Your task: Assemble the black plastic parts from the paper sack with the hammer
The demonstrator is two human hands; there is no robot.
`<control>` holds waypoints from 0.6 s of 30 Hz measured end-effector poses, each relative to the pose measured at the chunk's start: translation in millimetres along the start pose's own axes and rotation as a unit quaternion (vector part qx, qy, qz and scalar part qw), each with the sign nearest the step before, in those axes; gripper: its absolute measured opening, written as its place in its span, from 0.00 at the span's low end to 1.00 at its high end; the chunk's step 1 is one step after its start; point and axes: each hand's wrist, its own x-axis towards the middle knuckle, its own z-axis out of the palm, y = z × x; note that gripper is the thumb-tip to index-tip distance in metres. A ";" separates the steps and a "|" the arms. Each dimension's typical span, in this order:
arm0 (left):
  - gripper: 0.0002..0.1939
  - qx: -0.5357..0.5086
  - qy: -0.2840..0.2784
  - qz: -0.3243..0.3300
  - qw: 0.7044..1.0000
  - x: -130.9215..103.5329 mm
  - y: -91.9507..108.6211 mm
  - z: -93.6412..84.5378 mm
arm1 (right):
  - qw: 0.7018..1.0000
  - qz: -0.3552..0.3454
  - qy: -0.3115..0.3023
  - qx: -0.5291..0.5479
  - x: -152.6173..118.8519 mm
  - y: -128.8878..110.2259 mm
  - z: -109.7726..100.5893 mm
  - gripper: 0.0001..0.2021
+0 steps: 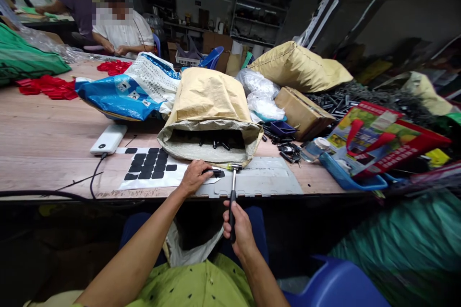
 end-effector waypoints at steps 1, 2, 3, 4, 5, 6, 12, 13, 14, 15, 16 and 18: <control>0.12 0.003 -0.002 -0.001 1.000 0.6 -0.3 0.3 | 1.000 0.000 0.000 0.000 0.0 0.0 0.1 0.30; 0.12 0.007 -0.004 -0.001 1.000 1.3 0.0 0.3 | 1.000 0.000 0.001 0.000 -0.2 -0.2 0.3 0.30; 0.12 0.010 -0.005 -0.001 1.000 1.9 1.1 -0.2 | 1.000 -0.002 0.001 -0.001 -0.4 -0.4 0.6 0.30; 0.11 0.014 -0.004 0.001 1.000 2.0 3.3 -1.4 | 1.000 -0.002 0.002 -0.001 -0.6 -0.8 0.8 0.30; 0.11 0.017 -0.002 0.007 1.000 0.9 6.6 -3.2 | 1.000 -0.002 0.003 -0.001 -0.8 -1.1 0.9 0.30; 0.11 0.019 0.002 0.015 1.000 -1.9 11.1 -5.5 | 1.000 0.000 0.004 -0.001 -1.0 -1.4 0.9 0.30; 0.13 -0.025 -0.011 0.076 0.997 -67.8 44.1 -16.9 | 1.000 -0.002 0.000 0.003 0.0 0.2 -0.4 0.29; 0.14 -0.032 -0.036 0.075 0.996 -83.6 46.2 -15.0 | 1.000 -0.004 -0.002 0.003 0.3 0.7 -0.7 0.29; 0.14 -0.033 -0.066 0.068 0.995 -98.5 46.4 -11.2 | 1.000 -0.005 -0.004 0.004 0.5 1.1 -0.9 0.30; 0.14 -0.029 -0.095 0.054 0.994 -111.6 44.6 -5.8 | 1.000 -0.006 -0.006 0.005 0.7 1.3 -1.0 0.30; 0.14 -0.019 -0.123 0.032 0.992 -122.6 41.0 1.2 | 1.000 -0.006 -0.007 0.006 0.7 1.4 -1.1 0.30; 0.13 0.018 -0.167 -0.032 0.985 -137.0 29.4 18.3 | 1.000 -0.008 -0.007 0.006 0.4 1.1 -1.1 0.30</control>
